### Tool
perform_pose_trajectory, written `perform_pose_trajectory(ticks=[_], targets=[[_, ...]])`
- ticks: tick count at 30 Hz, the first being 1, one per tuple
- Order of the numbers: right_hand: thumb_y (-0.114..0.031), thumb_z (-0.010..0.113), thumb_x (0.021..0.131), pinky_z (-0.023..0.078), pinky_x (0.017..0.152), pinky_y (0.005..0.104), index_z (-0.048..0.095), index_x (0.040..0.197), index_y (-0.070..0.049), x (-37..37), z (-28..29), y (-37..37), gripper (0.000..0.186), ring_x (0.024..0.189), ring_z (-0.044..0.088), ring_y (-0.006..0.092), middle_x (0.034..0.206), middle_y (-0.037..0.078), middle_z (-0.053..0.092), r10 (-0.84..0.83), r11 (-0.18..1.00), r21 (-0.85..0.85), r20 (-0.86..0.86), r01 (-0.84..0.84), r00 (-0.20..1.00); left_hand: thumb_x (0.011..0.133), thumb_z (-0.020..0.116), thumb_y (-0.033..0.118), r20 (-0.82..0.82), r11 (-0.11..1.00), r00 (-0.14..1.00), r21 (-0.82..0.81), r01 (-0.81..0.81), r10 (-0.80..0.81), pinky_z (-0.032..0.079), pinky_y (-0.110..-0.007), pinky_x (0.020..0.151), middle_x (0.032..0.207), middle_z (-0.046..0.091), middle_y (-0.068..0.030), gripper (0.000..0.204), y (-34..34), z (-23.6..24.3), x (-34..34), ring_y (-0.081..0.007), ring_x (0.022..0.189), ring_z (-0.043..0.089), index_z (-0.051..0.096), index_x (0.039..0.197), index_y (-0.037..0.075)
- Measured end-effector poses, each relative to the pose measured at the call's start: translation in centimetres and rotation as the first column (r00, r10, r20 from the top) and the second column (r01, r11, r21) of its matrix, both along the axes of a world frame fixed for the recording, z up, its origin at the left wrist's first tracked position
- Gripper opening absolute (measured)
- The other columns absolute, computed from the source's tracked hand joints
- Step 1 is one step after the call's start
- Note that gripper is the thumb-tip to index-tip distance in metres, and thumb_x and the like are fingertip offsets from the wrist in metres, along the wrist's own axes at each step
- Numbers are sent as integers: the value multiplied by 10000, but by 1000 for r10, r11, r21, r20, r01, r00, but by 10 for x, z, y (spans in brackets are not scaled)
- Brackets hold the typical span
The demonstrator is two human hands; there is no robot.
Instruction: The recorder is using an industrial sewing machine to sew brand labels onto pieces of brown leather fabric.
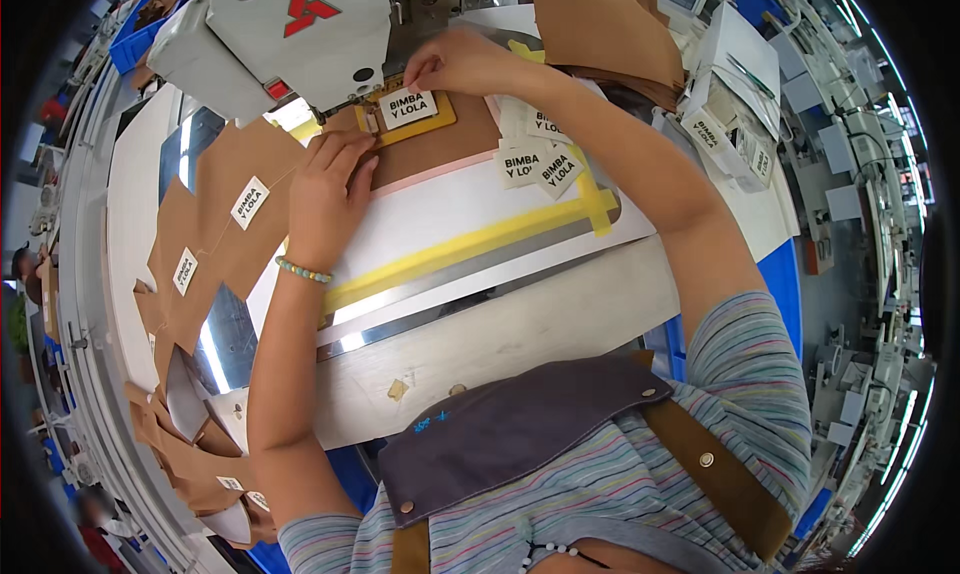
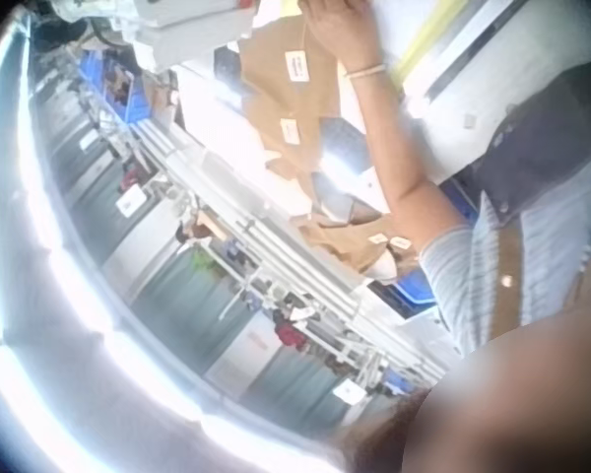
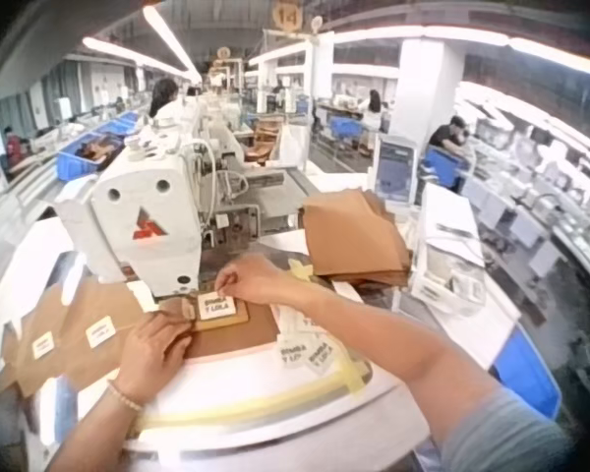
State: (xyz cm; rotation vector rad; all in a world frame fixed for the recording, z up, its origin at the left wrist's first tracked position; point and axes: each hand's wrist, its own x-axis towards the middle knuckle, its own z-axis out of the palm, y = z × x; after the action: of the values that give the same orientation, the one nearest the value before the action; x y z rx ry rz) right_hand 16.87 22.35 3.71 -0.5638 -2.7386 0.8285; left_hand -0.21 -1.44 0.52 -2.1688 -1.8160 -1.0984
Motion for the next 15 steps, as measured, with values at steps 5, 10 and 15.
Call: perform_pose_trajectory(ticks=[5, 10, 15], targets=[[-258, 784, 915, 588, 864, 330, 838, 1055, -58, -9, -3, -3, 250, 919, 774, 194, 968, 100, 825, 70, 997, 33, -14, -69, 997, 895, 757, -13, -56, 999, 998, 35, -3, 5, 555, -444, 995, 1202, 747, -123, 278, 2, -1, 0, -347, 1144, 686, 731, 1172, 1], [-202, 769, 918, 601, 866, 336, 833, 1028, -44, -6, -6, -13, 203, 900, 792, 212, 942, 106, 829, 65, 996, 66, -74, -60, 995, 918, 753, 36, -89, 1000, 996, -20, 23, -25, 517, -462, 1092, 1343, 709, -128, 371, 3, -3, 0, -367, 1286, 622, 706, 1286, 19], [-181, 755, 907, 600, 877, 386, 835, 993, -64, 0, -12, -15, 165, 952, 771, 269, 1017, 106, 797, 54, 988, 148, -122, -36, 991, 972, 734, 146, -178, 992, 983, -126, 16, -38, 412, -498, 1223, 1527, 609, -128, 511, 5, -6, 7, -389, 1485, 464, 625, 1462, 54]])
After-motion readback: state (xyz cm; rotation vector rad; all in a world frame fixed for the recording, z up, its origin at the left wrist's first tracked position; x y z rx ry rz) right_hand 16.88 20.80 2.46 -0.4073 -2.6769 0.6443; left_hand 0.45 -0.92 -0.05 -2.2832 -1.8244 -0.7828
